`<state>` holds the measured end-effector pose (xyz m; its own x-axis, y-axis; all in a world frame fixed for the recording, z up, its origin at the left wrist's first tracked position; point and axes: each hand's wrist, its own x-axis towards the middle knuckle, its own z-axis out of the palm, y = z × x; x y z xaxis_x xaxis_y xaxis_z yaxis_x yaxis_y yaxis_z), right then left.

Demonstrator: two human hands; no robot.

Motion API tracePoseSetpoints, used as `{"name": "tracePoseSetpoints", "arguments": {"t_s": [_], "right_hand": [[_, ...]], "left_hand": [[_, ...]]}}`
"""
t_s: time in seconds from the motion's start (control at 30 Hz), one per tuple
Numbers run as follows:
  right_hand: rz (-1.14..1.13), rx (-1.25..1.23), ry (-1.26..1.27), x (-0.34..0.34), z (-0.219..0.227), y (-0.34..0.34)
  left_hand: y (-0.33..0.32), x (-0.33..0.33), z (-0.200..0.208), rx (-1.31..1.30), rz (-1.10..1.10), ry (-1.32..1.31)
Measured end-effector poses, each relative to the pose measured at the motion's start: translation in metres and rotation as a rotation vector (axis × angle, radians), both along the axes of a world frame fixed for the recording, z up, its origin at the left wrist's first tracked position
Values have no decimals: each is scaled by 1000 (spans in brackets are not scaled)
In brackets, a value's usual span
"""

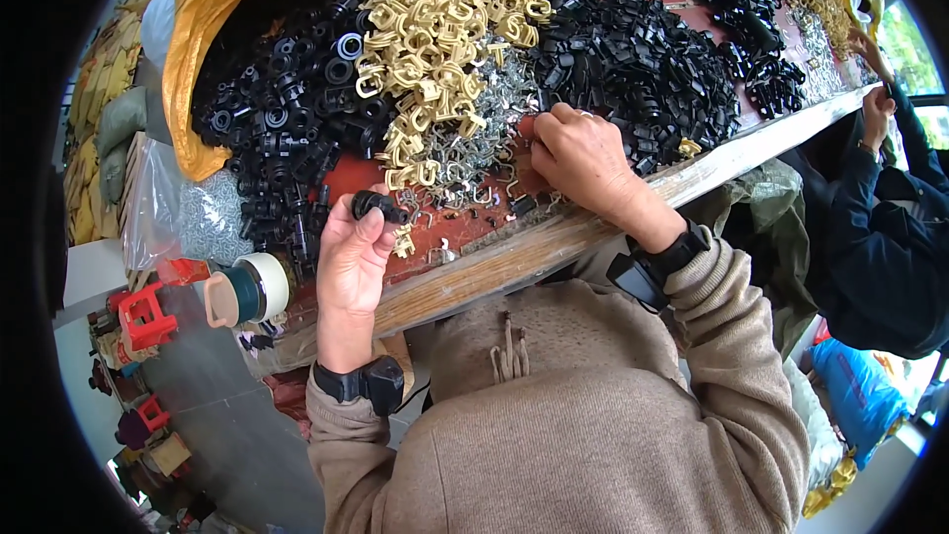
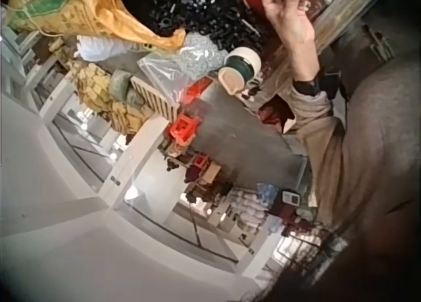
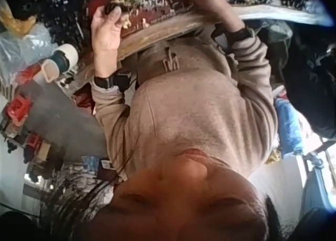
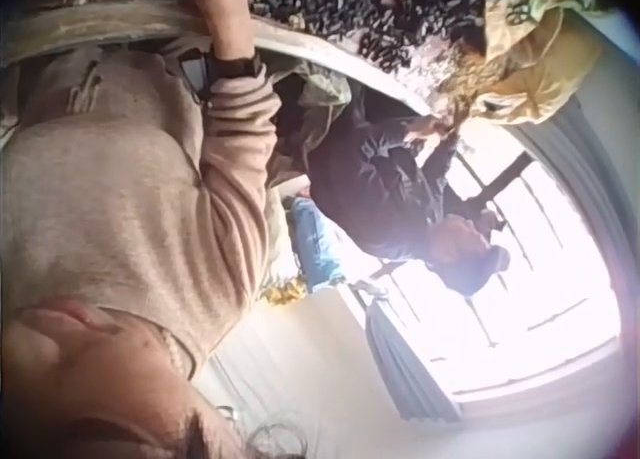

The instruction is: Assembling small black plastic housings with metallic components.

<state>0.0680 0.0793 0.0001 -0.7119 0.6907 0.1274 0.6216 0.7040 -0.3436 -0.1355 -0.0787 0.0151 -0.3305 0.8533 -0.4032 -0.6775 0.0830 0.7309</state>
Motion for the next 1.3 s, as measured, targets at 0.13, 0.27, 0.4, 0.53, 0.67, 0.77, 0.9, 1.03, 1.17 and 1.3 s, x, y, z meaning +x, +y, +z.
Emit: {"name": "tracePoseSetpoints", "arguments": {"t_s": [0.13,0.27,0.4,0.53,0.67,0.77,0.9,1.03,1.17,1.3], "right_hand": [[18,-6,54,-1,-1,-2],[78,36,174,6,-2,10],[226,201,123,7,-3,28],[347,286,25,8,-3,34],[417,257,19,6,-3,37],[418,202,4,5,-4,38],[345,129,-70,2,-4,37],[259,26,-26,1,4,28],[271,-246,263,5,35,-2],[367,-379,424,3,46,-44]], "left_hand": [[1,5,-2,34,48,29],[-1,6,0,9,69,-34],[-1,6,-5,-8,12,-189],[3,9,-8,70,-58,-368],[1,10,-7,32,-59,-462],[6,20,12,-184,55,-376],[1,19,-3,-23,-66,-511],[-3,20,-21,173,-178,-737],[2,38,-3,-60,-124,-493],[3,52,3,-77,-121,-504]]}}
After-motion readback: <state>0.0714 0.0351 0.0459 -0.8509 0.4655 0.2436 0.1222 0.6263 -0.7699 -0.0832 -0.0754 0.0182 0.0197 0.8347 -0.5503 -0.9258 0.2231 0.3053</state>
